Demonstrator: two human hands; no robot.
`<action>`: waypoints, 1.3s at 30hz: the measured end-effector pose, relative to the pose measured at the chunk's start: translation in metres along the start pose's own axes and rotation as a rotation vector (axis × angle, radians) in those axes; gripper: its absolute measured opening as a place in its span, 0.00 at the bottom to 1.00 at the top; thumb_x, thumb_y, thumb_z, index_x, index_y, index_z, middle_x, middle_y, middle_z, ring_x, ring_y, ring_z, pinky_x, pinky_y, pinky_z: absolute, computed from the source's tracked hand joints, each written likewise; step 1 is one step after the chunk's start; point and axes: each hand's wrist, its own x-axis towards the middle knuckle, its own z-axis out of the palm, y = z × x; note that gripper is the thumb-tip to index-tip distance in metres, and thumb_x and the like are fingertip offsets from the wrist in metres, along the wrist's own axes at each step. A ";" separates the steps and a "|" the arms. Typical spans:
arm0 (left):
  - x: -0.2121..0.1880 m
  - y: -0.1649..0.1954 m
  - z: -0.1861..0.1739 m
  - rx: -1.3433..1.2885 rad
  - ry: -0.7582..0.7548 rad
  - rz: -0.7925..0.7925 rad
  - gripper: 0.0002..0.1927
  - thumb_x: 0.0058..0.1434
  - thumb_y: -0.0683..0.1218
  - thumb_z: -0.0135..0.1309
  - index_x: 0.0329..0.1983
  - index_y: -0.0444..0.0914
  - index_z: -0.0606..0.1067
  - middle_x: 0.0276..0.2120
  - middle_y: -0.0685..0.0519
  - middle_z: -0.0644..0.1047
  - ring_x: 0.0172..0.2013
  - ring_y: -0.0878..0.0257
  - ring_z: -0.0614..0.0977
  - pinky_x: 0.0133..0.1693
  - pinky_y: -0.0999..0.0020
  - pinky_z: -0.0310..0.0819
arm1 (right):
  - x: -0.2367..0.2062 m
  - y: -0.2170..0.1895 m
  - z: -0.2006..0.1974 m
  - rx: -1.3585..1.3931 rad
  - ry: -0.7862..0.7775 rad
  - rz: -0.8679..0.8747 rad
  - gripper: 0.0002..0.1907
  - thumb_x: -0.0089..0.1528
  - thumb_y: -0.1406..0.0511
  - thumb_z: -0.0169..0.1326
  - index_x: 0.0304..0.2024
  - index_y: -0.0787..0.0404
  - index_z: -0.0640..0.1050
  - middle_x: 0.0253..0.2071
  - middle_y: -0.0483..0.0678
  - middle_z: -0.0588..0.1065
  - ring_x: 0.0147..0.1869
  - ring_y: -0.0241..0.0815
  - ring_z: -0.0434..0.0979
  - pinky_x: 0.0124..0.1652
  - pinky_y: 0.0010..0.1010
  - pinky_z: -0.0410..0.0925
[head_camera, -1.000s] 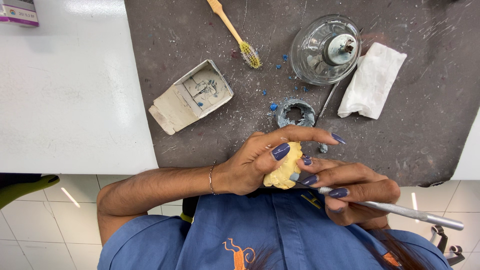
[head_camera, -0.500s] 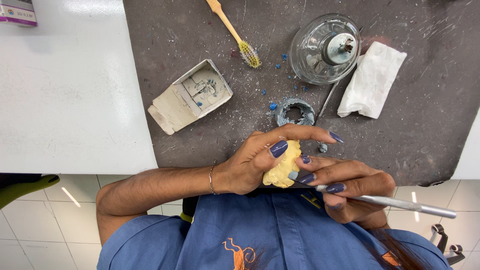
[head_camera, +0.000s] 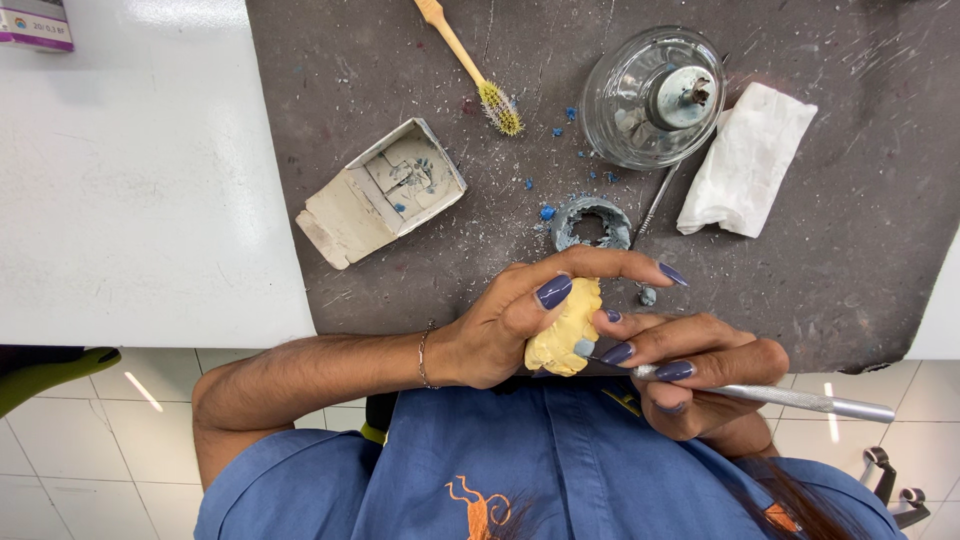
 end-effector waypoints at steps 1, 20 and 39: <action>0.000 -0.001 0.000 -0.005 0.000 0.002 0.34 0.78 0.65 0.30 0.69 0.34 0.67 0.66 0.45 0.72 0.49 0.65 0.80 0.52 0.71 0.79 | 0.000 0.000 0.000 -0.003 -0.001 0.004 0.17 0.67 0.63 0.59 0.48 0.55 0.62 0.46 0.53 0.78 0.59 0.56 0.82 0.55 0.43 0.82; 0.001 0.008 0.004 -0.078 0.003 -0.061 0.40 0.73 0.61 0.44 0.78 0.34 0.51 0.54 0.43 0.76 0.46 0.62 0.78 0.52 0.69 0.74 | 0.011 0.022 -0.029 0.225 0.283 -0.230 0.15 0.71 0.50 0.46 0.47 0.52 0.65 0.32 0.52 0.81 0.54 0.54 0.84 0.64 0.56 0.74; 0.007 0.008 0.010 0.150 -0.052 0.163 0.23 0.78 0.48 0.56 0.70 0.35 0.64 0.67 0.45 0.73 0.71 0.52 0.68 0.74 0.57 0.65 | 0.031 -0.022 -0.075 -1.143 0.212 0.088 0.18 0.72 0.66 0.63 0.31 0.68 0.74 0.38 0.50 0.75 0.49 0.44 0.72 0.44 0.32 0.67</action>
